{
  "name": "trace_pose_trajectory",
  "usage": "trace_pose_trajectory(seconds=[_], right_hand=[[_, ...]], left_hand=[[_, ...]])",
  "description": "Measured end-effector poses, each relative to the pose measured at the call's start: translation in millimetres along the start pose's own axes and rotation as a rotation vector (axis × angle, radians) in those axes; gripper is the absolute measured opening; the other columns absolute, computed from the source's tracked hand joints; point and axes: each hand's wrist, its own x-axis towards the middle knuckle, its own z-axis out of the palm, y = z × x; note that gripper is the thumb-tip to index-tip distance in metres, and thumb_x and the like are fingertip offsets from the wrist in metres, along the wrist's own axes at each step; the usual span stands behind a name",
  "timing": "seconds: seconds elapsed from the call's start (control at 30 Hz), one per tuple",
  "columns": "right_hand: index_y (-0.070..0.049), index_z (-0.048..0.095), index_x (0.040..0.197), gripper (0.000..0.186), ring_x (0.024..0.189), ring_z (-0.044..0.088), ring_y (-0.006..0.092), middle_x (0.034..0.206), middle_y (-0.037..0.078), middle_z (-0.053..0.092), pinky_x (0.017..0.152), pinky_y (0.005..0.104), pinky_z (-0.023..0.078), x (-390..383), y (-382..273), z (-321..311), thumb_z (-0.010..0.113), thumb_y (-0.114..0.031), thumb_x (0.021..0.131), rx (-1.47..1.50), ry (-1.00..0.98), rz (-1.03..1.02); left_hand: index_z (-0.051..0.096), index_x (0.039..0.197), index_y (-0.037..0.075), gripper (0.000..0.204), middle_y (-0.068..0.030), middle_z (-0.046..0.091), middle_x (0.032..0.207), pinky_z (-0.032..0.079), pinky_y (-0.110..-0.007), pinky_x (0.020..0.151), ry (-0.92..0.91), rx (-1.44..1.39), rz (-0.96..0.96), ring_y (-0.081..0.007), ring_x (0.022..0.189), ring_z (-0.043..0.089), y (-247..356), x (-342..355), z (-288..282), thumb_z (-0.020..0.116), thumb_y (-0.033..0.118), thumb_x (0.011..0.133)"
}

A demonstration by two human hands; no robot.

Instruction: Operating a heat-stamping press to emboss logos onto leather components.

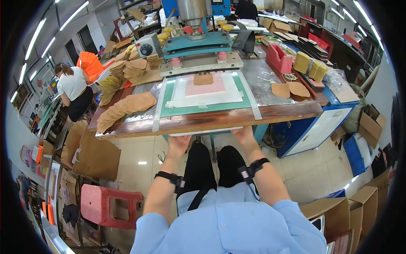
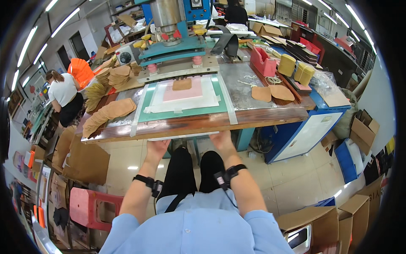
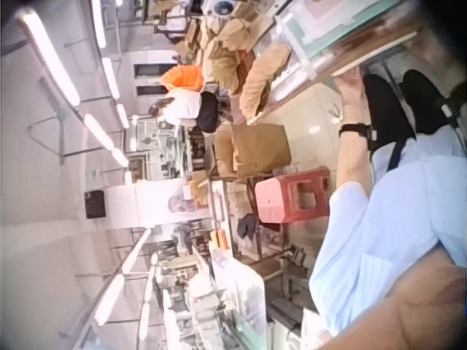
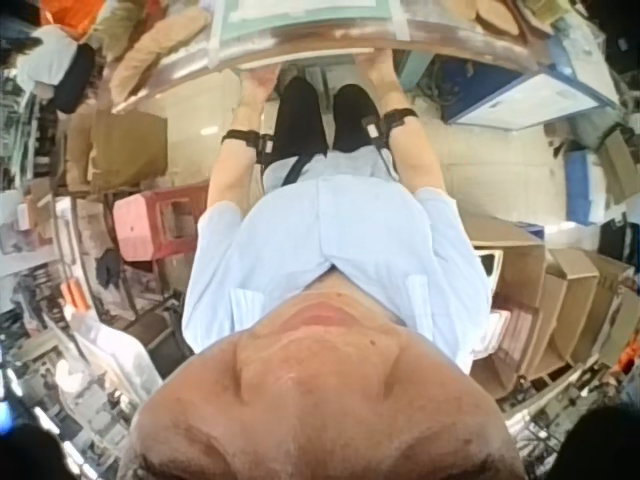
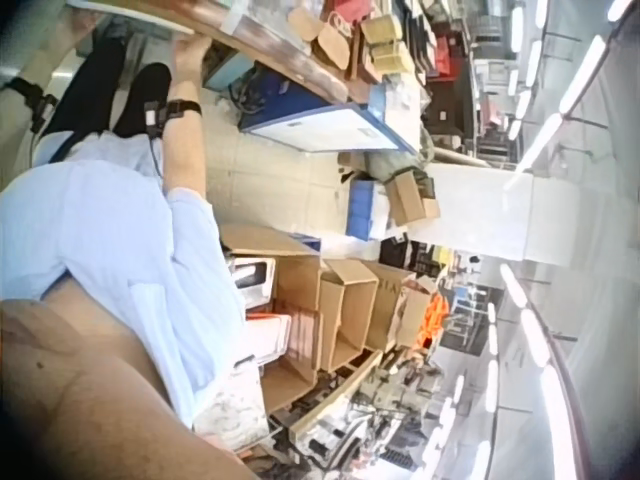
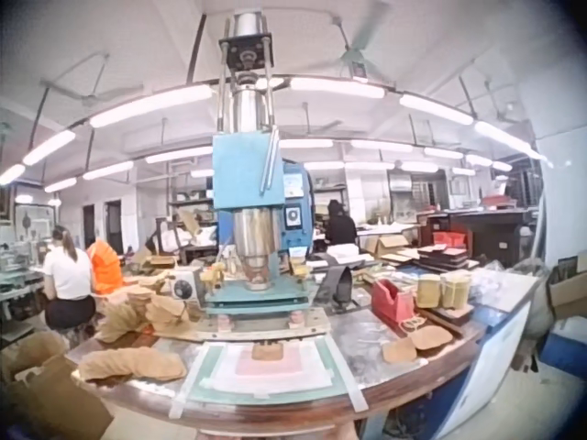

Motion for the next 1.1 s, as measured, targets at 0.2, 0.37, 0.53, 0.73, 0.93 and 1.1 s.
trace_pose_trajectory(seconds=[0.2,0.37,0.53,0.73,0.93,1.1], right_hand=[[-0.009,0.053,0.117,0.040,0.108,0.052,0.0237,0.118,0.005,0.055,0.093,0.0407,0.043,-17,18,53,0.045,-0.040,0.092,0.263,0.106,-0.046],[-0.006,0.049,0.122,0.042,0.110,0.052,0.0289,0.122,0.011,0.053,0.096,0.0443,0.043,-16,10,49,0.041,-0.036,0.094,0.237,0.068,-0.033],[-0.004,0.046,0.123,0.043,0.111,0.050,0.0315,0.123,0.013,0.050,0.094,0.0492,0.044,-11,15,49,0.036,-0.035,0.095,0.266,0.047,-0.032],[-0.008,0.049,0.122,0.038,0.108,0.051,0.0280,0.119,0.009,0.052,0.093,0.0469,0.043,-18,12,56,0.037,-0.032,0.095,0.227,0.028,-0.061],[-0.006,0.047,0.123,0.039,0.109,0.051,0.0278,0.120,0.010,0.052,0.093,0.0443,0.044,-19,15,54,0.038,-0.033,0.095,0.253,0.069,-0.044],[-0.006,0.045,0.123,0.043,0.107,0.051,0.0274,0.119,0.010,0.052,0.091,0.0436,0.043,-13,15,48,0.040,-0.037,0.094,0.273,0.079,-0.050]], left_hand=[[0.056,0.107,0.011,0.028,-0.0009,0.060,0.099,0.049,-0.027,0.066,-0.131,-0.339,0.212,-0.0128,0.079,0.057,-6,4,17,0.041,0.030,0.094],[0.056,0.102,0.011,0.029,0.0009,0.059,0.091,0.046,-0.023,0.056,-0.017,-0.318,0.170,-0.0101,0.068,0.054,-4,-12,43,0.036,0.031,0.095],[0.052,0.116,0.009,0.034,-0.0056,0.058,0.115,0.048,-0.037,0.089,-0.064,-0.293,0.196,-0.0214,0.104,0.056,-2,1,20,0.034,0.031,0.096],[0.052,0.117,0.008,0.035,-0.0058,0.057,0.117,0.046,-0.039,0.094,-0.175,-0.252,0.211,-0.0226,0.107,0.055,0,-1,22,0.035,0.031,0.097],[0.051,0.119,0.008,0.036,-0.0065,0.055,0.120,0.045,-0.040,0.095,-0.172,-0.212,0.242,-0.0231,0.110,0.053,-2,2,12,0.039,0.033,0.096],[0.046,0.125,0.008,0.040,-0.0067,0.051,0.126,0.041,-0.040,0.099,-0.142,-0.191,0.216,-0.0227,0.117,0.048,-3,4,13,0.033,0.034,0.098]])
